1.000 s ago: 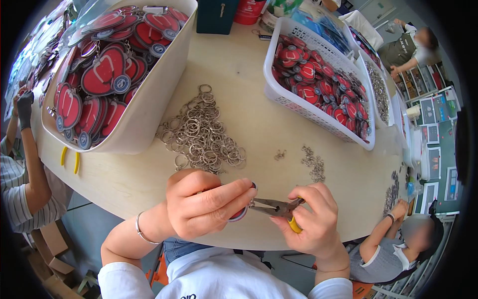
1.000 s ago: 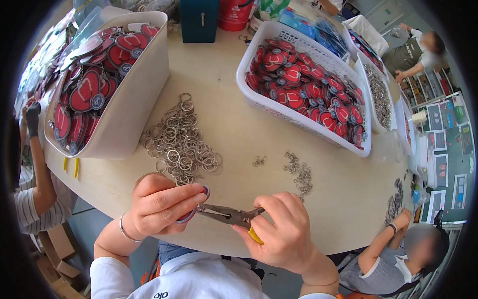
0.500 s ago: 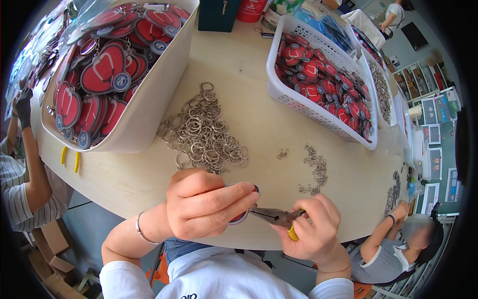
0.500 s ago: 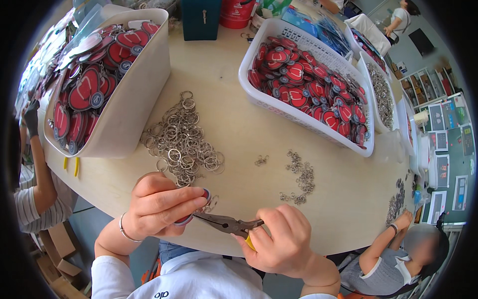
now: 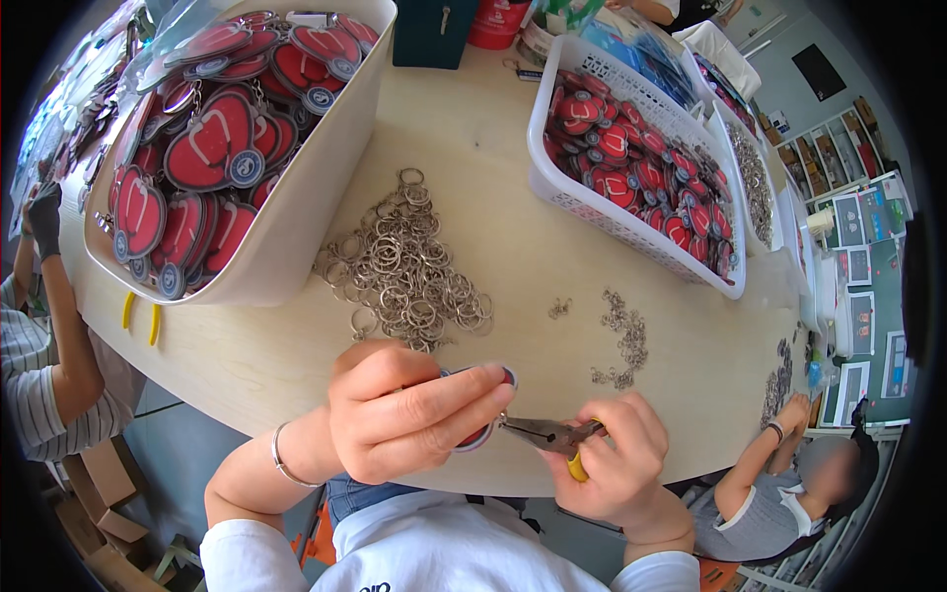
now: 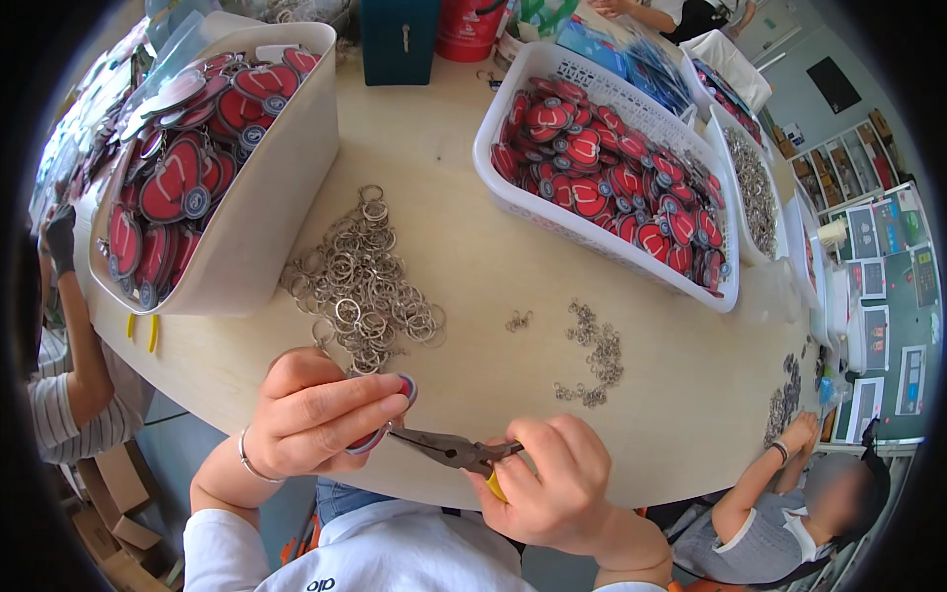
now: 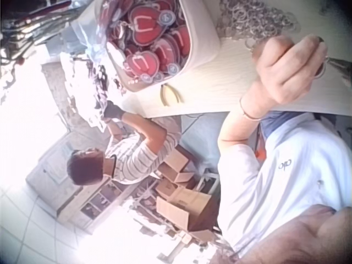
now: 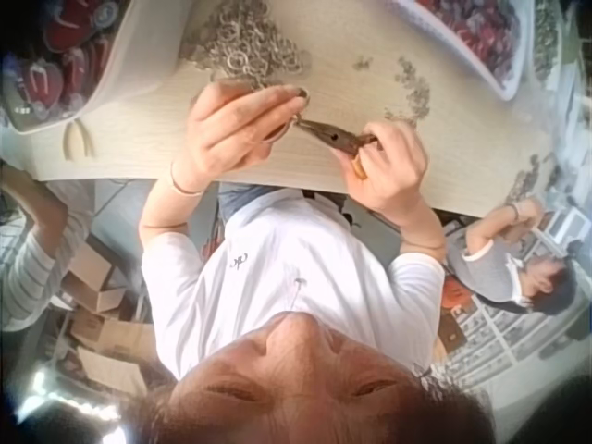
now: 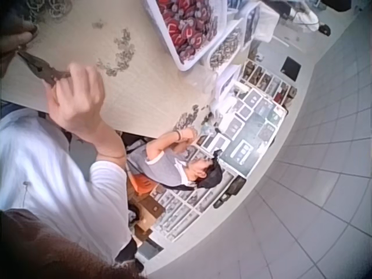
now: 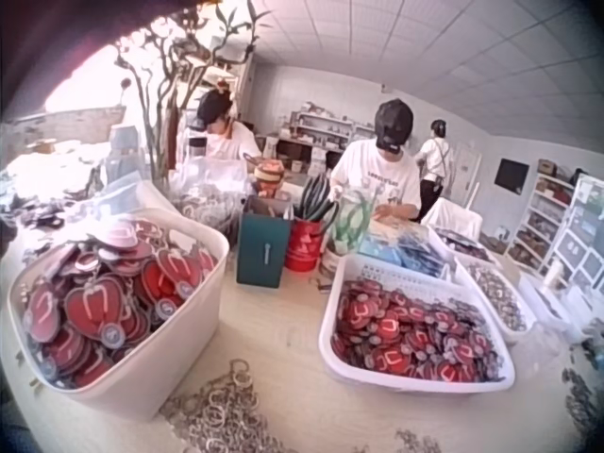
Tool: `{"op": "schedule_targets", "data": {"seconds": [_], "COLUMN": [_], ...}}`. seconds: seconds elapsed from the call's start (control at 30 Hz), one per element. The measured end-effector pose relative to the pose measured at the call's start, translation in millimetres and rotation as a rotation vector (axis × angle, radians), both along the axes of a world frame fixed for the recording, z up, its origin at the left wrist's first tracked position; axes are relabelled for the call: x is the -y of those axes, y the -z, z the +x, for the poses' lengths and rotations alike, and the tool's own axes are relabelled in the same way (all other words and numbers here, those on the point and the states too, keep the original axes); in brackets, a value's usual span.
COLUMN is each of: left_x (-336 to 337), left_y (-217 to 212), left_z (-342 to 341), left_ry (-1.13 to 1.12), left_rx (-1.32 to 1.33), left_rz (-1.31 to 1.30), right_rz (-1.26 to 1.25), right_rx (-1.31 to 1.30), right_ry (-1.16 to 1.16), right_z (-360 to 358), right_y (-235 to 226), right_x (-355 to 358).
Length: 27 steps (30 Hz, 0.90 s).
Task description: The person uses pliers to attach metal split rings to red heart-shaped keychains. They repeatedly pick up a keychain from a white basket, open a split ring with pliers, link it to the keychain, and close the ring. The completed keychains are placed into a separate container on the table.
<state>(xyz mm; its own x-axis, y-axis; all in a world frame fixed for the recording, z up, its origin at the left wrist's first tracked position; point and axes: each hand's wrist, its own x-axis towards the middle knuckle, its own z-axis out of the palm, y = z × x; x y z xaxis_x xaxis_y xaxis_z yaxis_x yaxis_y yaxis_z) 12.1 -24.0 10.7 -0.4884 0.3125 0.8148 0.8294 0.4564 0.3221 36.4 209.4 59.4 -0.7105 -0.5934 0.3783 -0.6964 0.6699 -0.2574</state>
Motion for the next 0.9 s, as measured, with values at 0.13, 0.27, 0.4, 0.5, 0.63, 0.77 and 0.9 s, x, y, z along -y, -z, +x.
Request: {"op": "schedule_targets", "data": {"seconds": [0.13, 0.27, 0.4, 0.5, 0.63, 0.77, 0.9], "left_x": [-2, 3, 7, 4, -7, -12, -18], "left_y": [-1, -1, -3, -3, -10, -10, -6], "left_z": [6, 6, 3, -1, 4, 10, 7], "left_ry": [0.015, 0.06, 0.062, 0.074, 0.074, 0.038, 0.056], "left_rx": [0.091, 0.11, 0.082, 0.064, 0.156, 0.171, 0.198], "left_rz": [0.056, 0.068, 0.038, 0.013, -0.009, 0.053, 0.057], "right_rz": [-0.093, -0.186, -0.231, -0.218, -0.312, -0.372, -0.372], "right_rx": [0.007, 0.088, 0.162, 0.186, 0.215, 0.131, 0.157], "right_ry": [0.026, 0.073, 0.082, 0.076, 0.082, 0.058, 0.059], "right_z": [8, 19, 14, 11, 18, 17, 20], "right_y": [12, 23, 19, 16, 22, 21, 27], "right_x": [5, 17, 18, 14, 6, 4, -3]}}
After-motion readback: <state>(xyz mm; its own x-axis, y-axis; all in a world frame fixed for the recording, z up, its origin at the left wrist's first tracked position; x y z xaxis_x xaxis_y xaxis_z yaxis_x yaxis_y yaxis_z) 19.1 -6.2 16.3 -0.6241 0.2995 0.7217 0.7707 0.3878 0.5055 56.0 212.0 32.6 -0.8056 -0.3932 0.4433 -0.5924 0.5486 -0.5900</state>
